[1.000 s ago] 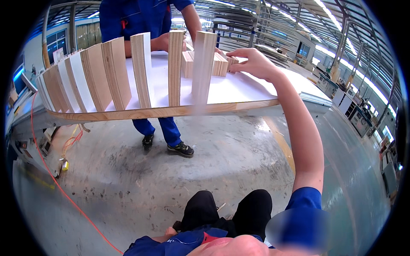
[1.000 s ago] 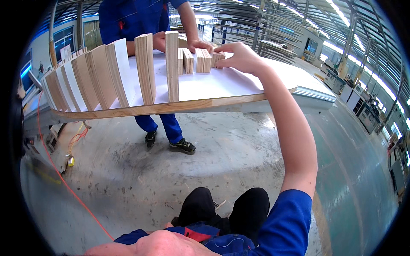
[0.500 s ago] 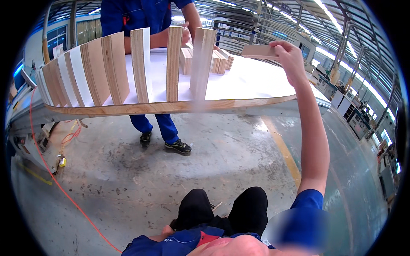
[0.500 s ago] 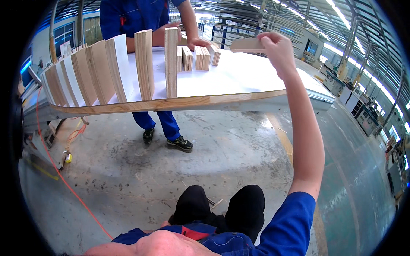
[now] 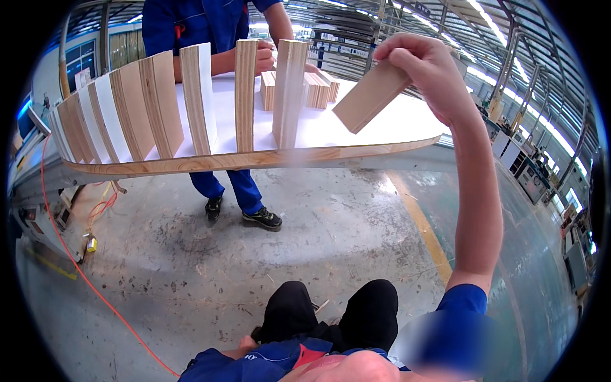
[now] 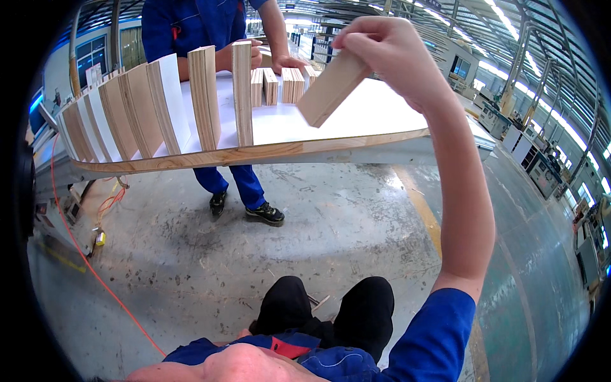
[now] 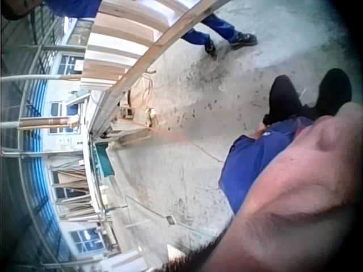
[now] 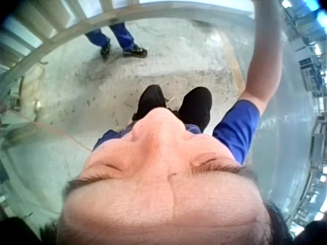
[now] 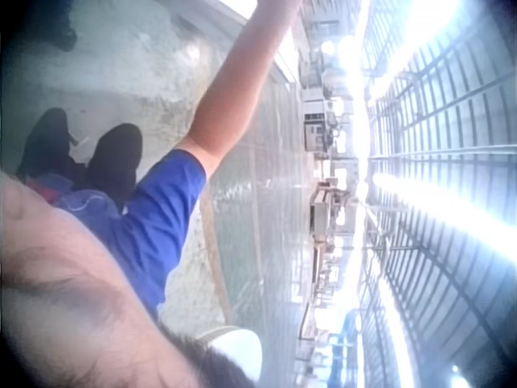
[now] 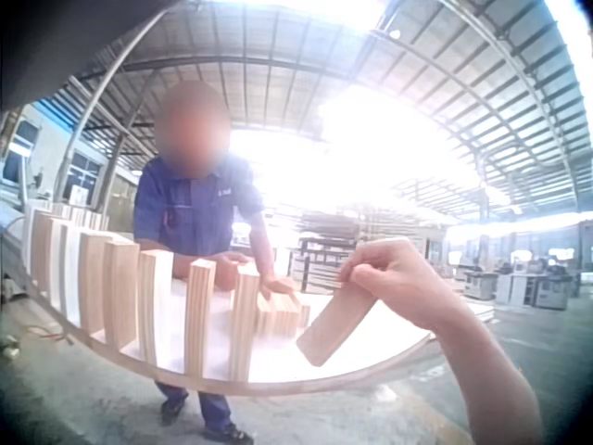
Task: The person assembles a wooden furniture frame by placing vertical slats into a horizontal base and securing them with a pneumatic nail gun. The person repeatedly positions slats and drives nails to fasten them in place.
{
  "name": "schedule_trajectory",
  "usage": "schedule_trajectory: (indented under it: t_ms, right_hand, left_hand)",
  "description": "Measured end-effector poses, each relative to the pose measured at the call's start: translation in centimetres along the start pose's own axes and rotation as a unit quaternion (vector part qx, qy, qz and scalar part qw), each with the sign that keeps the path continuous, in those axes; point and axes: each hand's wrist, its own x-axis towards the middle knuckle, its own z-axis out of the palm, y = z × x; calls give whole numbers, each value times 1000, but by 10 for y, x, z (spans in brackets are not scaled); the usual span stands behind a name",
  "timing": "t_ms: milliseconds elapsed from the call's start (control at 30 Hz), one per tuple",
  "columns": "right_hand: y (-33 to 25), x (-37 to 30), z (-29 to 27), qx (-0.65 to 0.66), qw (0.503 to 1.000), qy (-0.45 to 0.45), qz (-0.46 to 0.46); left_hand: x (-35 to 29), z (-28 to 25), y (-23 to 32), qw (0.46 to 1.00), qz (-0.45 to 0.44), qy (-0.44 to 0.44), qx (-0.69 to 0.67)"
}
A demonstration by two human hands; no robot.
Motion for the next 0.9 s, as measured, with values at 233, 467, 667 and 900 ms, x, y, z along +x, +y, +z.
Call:
schedule_trajectory:
  t_ms: [233, 467, 667, 900]
  right_hand:
    - [-26, 24, 32, -81, 993, -73, -42]
    - [-34, 17, 40, -95, 989, -112, -21]
    - [-20, 23, 28, -1, 963, -237, -131]
    - [-10, 6, 43, 120, 964, -223, -76]
  left_hand:
    - [14, 7, -5, 1000, 18, 4, 6]
    - [21, 16, -8, 999, 35, 5, 4]
    - [27, 23, -15, 999, 51, 3, 4]
    - [45, 37, -29, 998, 54, 3, 15]
